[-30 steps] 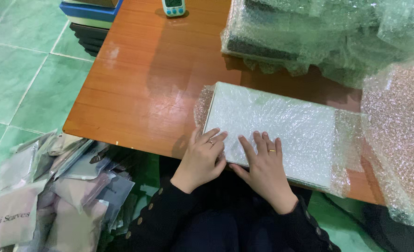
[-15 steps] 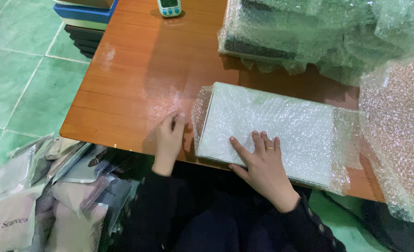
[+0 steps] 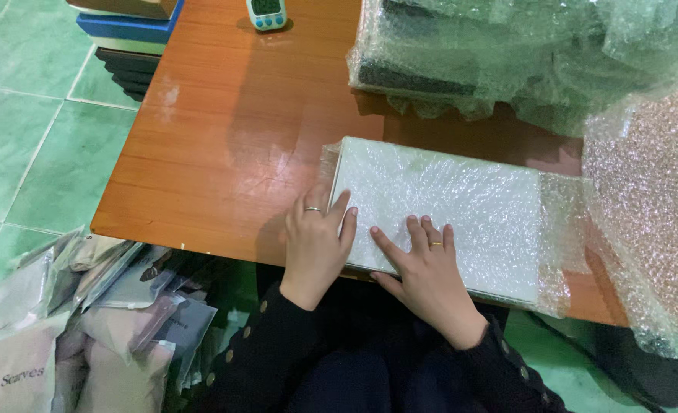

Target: The person wraps two shoe boxes with bubble wrap. First, they place a Levi's box on the table, cover it with bubble wrap, and fold the edges. Then they repeat the process with a Louis Vuitton box.

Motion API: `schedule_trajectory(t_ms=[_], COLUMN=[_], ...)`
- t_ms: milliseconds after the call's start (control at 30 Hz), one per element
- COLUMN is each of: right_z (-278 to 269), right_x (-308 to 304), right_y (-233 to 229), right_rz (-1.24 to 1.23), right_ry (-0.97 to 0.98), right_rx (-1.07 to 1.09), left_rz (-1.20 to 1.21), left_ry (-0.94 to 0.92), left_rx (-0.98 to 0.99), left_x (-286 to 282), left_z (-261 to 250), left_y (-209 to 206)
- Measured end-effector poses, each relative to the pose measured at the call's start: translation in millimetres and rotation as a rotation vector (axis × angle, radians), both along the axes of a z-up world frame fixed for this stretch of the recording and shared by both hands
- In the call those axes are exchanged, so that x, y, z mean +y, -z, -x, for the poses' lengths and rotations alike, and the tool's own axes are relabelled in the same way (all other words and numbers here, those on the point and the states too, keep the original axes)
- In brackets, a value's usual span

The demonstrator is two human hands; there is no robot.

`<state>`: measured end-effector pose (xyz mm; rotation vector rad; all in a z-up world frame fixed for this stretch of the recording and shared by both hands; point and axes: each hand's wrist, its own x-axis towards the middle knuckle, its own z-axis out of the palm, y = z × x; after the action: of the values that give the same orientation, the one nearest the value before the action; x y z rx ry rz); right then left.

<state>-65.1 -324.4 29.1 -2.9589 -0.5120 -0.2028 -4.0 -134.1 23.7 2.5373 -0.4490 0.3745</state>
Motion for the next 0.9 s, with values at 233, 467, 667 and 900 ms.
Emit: schedule_trajectory(t_ms=[233, 467, 667, 900], right_z=[1.7, -4.8, -25.8, 45.2], right_x=[1.4, -31.8, -48.3, -112.1], right_y=[4.4, -3.1, 13.6, 37.1], right_rz=[-0.03, -0.476, -0.109, -0.029], right_ry=[0.025, 0.214, 0.115, 0.437], right_rx=[0.011, 0.325, -0.034, 0.067], left_rz=[-0.133, -0.228, -0.238, -0.292], left_ry=[0.337, 0.311, 0.262, 0.26], left_rx=[-0.04, -0.011, -0.073, 0.033], left_x=[-33.8, -36.6, -43.0, -42.7], left_z=[-22.1, -22.5, -22.8, -23.7], left_y=[18.0, 43.1, 35.4, 32.9])
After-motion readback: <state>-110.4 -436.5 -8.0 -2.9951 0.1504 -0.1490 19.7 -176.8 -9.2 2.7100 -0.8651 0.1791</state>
